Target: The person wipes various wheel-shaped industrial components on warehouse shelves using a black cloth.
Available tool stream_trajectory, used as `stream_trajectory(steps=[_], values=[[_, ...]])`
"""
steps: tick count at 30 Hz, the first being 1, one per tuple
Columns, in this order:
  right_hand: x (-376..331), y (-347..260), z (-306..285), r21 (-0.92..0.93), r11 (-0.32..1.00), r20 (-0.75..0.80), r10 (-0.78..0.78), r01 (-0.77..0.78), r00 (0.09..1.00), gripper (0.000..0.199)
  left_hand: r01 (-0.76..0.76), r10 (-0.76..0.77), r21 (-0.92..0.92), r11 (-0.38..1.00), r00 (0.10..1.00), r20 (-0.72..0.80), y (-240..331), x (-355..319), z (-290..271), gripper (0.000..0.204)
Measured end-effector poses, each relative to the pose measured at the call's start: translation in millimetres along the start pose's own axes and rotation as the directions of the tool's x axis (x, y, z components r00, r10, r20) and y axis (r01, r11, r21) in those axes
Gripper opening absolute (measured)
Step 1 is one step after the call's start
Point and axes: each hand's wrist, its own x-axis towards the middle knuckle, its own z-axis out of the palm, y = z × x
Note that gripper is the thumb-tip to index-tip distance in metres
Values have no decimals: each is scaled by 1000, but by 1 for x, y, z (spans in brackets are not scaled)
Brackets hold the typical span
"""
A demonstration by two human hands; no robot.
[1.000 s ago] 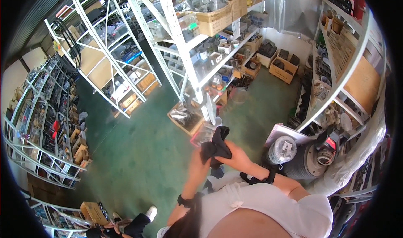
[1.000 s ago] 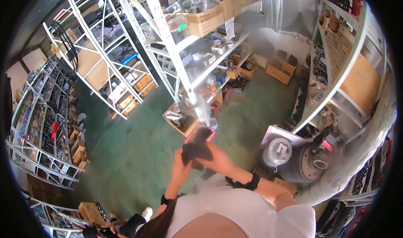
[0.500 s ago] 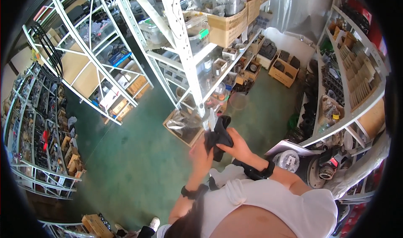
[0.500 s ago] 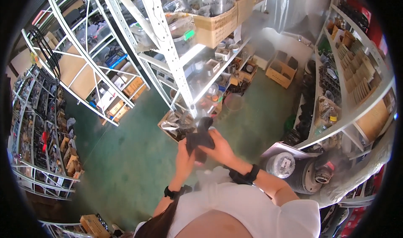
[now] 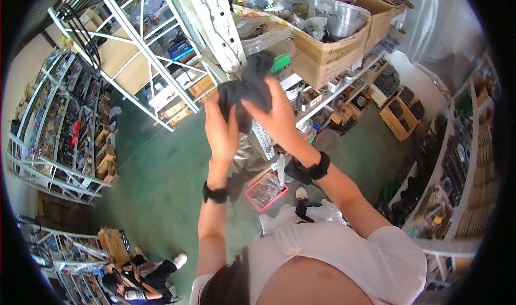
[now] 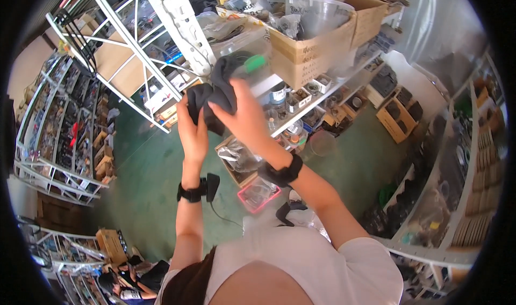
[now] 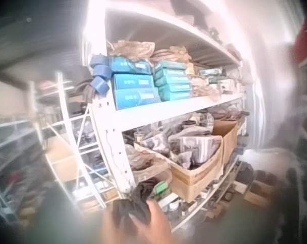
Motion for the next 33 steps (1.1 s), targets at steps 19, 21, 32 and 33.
stream_trajectory(steps=[19,21,32,33], values=[[16,-8,-9,-54,996,87,-64,68,994,36,81,-53,193,978,988,-145,2,-11,15,25],[1,-1,-17,-251,966,227,-2,61,974,36,128,-111,240,962,990,-82,2,-24,20,26],[-32,1,-25,-326,945,274,113,-18,955,44,194,-201,190,963,979,19,-8,-64,13,22],[-21,-7,-26,-291,957,215,66,0,974,48,151,-151,145,978,988,-12,0,-50,11,23]])
